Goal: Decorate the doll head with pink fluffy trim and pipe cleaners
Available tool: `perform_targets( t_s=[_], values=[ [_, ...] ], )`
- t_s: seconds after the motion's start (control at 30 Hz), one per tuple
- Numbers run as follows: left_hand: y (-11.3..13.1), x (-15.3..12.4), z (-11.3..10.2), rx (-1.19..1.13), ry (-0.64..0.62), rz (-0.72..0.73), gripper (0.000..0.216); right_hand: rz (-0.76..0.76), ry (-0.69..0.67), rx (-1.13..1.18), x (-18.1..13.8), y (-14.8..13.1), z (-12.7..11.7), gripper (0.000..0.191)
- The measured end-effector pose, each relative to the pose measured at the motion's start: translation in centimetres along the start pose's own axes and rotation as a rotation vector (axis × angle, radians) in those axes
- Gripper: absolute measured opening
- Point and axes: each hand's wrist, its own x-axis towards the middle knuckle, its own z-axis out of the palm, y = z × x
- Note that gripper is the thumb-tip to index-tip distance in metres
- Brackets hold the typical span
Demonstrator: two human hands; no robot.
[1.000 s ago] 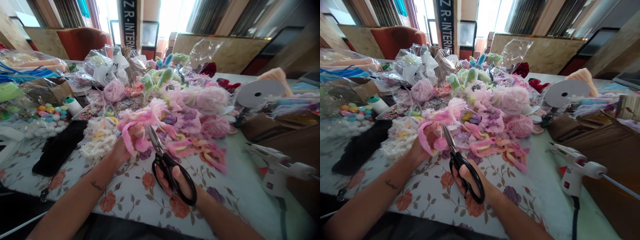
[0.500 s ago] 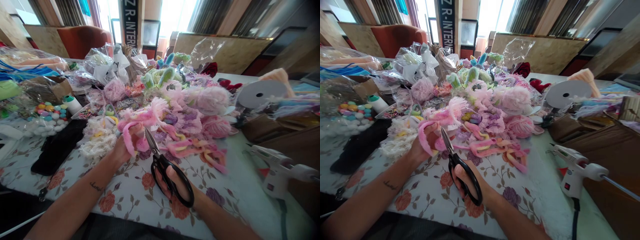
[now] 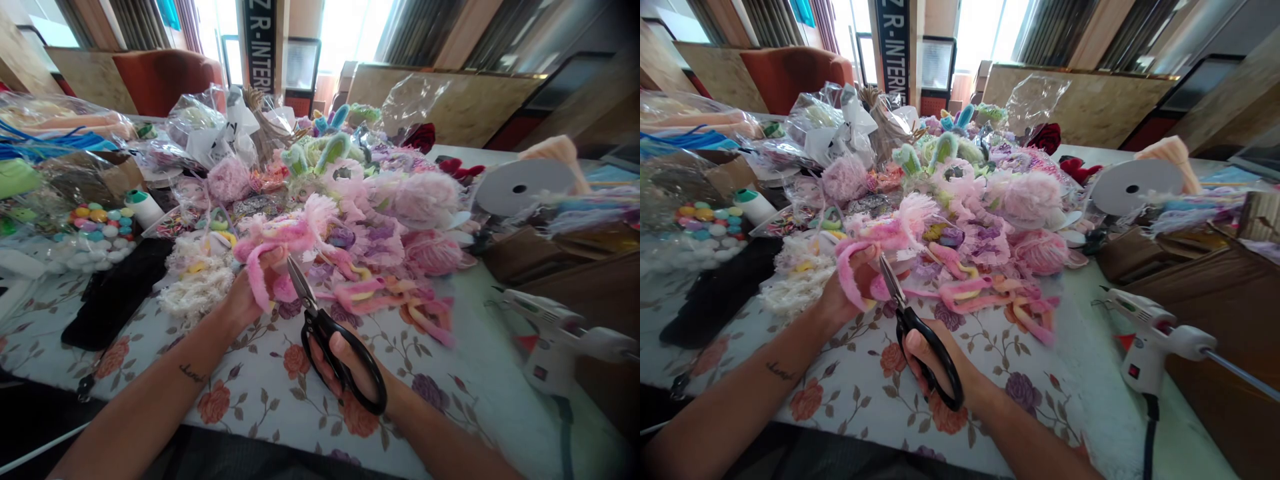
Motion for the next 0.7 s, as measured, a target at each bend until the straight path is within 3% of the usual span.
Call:
perform_targets(
  t_s=[0.5,0.7],
  values=[
    [-0.28,-0.13,-0.11,0.017,-0.08,-0.015,0.014,-0.042,-0.017,0.016,0.16,-0.07,0.13,0.062],
    [-0.5,-0.25,0.01,-0.002,-0.007,0.008,0.013,-0.056,0.0,0.018,0.15,0.14,0.13,0.063]
  ],
)
